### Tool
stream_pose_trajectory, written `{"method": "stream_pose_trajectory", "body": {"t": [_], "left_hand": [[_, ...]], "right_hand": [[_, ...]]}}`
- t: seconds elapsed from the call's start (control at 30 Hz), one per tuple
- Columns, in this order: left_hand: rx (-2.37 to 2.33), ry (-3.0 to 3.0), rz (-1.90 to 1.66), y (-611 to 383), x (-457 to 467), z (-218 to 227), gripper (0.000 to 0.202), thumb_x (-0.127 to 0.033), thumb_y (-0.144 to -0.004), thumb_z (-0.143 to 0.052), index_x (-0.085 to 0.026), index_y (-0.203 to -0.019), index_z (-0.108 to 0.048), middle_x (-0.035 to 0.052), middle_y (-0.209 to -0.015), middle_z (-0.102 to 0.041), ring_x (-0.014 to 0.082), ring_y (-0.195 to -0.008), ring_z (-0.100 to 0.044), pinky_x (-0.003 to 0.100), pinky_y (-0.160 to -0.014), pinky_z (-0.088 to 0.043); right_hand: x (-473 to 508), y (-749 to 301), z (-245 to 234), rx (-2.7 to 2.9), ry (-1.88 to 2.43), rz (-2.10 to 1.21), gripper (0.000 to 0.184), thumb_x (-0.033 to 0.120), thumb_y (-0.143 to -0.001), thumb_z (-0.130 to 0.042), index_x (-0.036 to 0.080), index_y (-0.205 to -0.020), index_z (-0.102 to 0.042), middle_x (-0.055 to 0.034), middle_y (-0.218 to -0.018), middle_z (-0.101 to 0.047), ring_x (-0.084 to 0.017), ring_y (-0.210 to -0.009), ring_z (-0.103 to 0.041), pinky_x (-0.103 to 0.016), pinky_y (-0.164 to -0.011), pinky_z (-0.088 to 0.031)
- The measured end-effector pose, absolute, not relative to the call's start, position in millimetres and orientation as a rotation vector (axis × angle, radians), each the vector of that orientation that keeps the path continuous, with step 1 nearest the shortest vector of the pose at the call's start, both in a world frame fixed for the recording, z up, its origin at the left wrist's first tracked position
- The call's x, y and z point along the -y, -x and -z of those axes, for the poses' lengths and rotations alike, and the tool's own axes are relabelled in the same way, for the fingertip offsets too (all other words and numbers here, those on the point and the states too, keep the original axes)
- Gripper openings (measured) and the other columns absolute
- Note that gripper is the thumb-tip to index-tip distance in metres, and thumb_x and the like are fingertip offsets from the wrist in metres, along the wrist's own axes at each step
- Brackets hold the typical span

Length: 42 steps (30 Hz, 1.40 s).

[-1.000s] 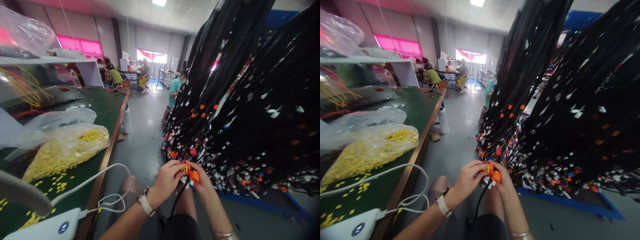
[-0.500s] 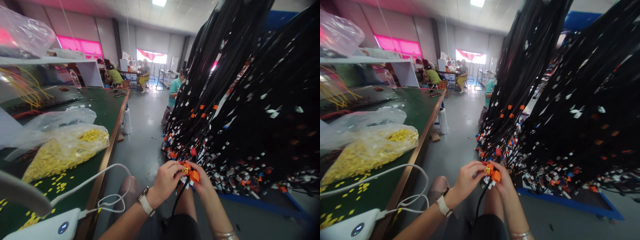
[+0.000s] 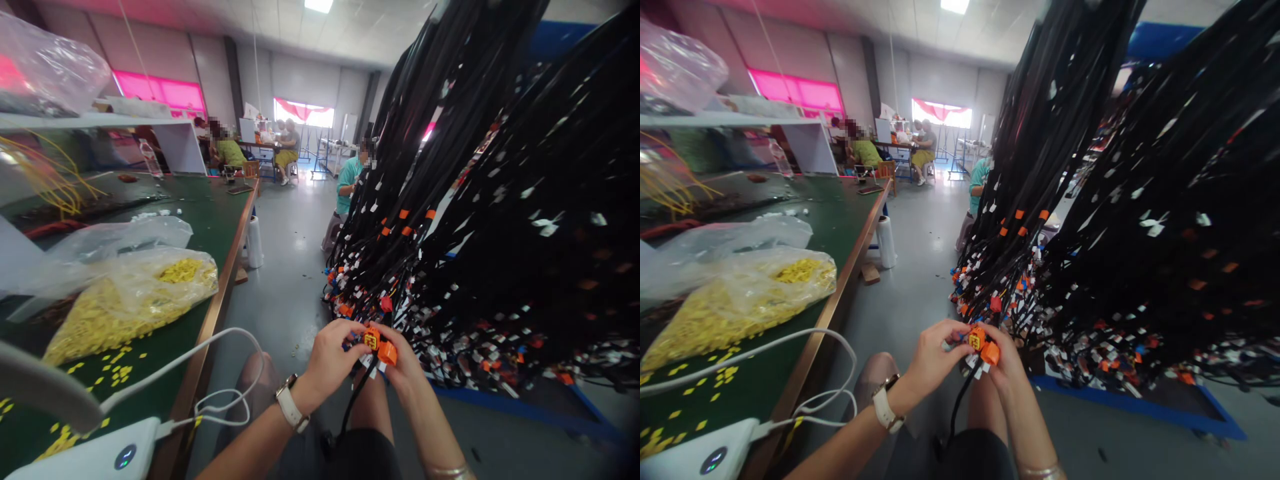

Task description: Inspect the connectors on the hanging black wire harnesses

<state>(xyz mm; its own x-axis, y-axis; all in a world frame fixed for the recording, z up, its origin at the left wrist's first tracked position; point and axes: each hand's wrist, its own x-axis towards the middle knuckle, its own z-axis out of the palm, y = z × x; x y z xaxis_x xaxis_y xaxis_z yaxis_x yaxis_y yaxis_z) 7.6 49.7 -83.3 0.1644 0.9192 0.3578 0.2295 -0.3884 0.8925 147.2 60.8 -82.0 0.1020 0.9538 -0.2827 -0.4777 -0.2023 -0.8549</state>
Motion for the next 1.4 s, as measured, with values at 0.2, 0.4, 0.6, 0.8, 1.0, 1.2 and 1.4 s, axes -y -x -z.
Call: {"method": "stream_pose_trajectory", "body": {"t": [0.2,0.4,0.6,0.8,1.0,1.2,1.4], "left_hand": [[-1.085,-1.591,-1.133,-5.7,-51.6,81.3,0.034,-0.016,-0.064,-0.068,-0.020,-0.098,-0.064,-0.0001,-0.082,-0.065,0.0121,-0.070,-0.056,0.022,-0.064,-0.045],[-1.009,-1.501,-1.096,-4.7,-53.7,83.5,0.023,-0.019,-0.066,-0.066,-0.019,-0.090,-0.067,-0.0004,-0.074,-0.064,0.0107,-0.065,-0.054,0.020,-0.061,-0.044],[-0.934,-1.447,-1.075,-2.4,-57.7,84.1,0.024,-0.022,-0.065,-0.068,-0.015,-0.089,-0.068,0.0018,-0.073,-0.064,0.0111,-0.063,-0.054,0.020,-0.060,-0.043],[-0.960,-1.391,-1.122,-6.0,-54.7,83.5,0.019,-0.022,-0.068,-0.067,-0.015,-0.086,-0.068,0.0025,-0.075,-0.067,0.0116,-0.064,-0.056,0.021,-0.060,-0.043],[-1.110,-1.640,-1.247,-8.1,-49.8,82.8,0.017,-0.021,-0.071,-0.066,-0.020,-0.087,-0.068,0.0026,-0.088,-0.065,0.0129,-0.073,-0.057,0.023,-0.065,-0.046],[-1.054,-1.868,-1.343,-8.4,-48.5,84.1,0.011,-0.018,-0.076,-0.062,-0.022,-0.083,-0.068,0.0029,-0.092,-0.063,0.0142,-0.087,-0.057,0.027,-0.082,-0.046],[-1.031,-2.127,-1.311,-4.9,-46.7,84.5,0.009,-0.018,-0.080,-0.056,-0.020,-0.083,-0.065,0.0029,-0.092,-0.064,0.0156,-0.090,-0.055,0.029,-0.083,-0.045]], "right_hand": [[-60.8,-144.1,80.6,0.518,1.071,-1.461,0.010,0.019,-0.052,-0.074,0.020,-0.059,-0.067,-0.0012,-0.061,-0.068,-0.017,-0.054,-0.061,-0.026,-0.051,-0.051],[-60.8,-141.2,79.4,0.496,1.057,-1.480,0.012,0.018,-0.050,-0.075,0.019,-0.059,-0.067,-0.0007,-0.058,-0.067,-0.015,-0.054,-0.061,-0.023,-0.051,-0.050],[-60.7,-141.9,81.3,0.482,1.064,-1.444,0.014,0.017,-0.050,-0.075,0.019,-0.060,-0.066,-0.0004,-0.059,-0.067,-0.016,-0.053,-0.060,-0.025,-0.050,-0.049],[-60.5,-140.9,82.8,0.471,1.052,-1.448,0.017,0.015,-0.050,-0.075,0.019,-0.063,-0.066,0.0000,-0.061,-0.067,-0.015,-0.054,-0.060,-0.024,-0.050,-0.048],[-61.0,-139.7,83.6,0.480,1.066,-1.411,0.015,0.017,-0.050,-0.076,0.019,-0.061,-0.065,-0.0006,-0.060,-0.067,-0.016,-0.053,-0.060,-0.025,-0.049,-0.047],[-60.9,-138.5,82.2,0.498,1.040,-1.423,0.018,0.018,-0.048,-0.076,0.019,-0.062,-0.065,0.0012,-0.058,-0.066,-0.014,-0.051,-0.058,-0.022,-0.045,-0.045],[-60.5,-140.3,82.7,0.460,1.019,-1.459,0.016,0.016,-0.047,-0.076,0.017,-0.059,-0.067,-0.0002,-0.059,-0.068,-0.013,-0.054,-0.060,-0.020,-0.048,-0.047]]}}
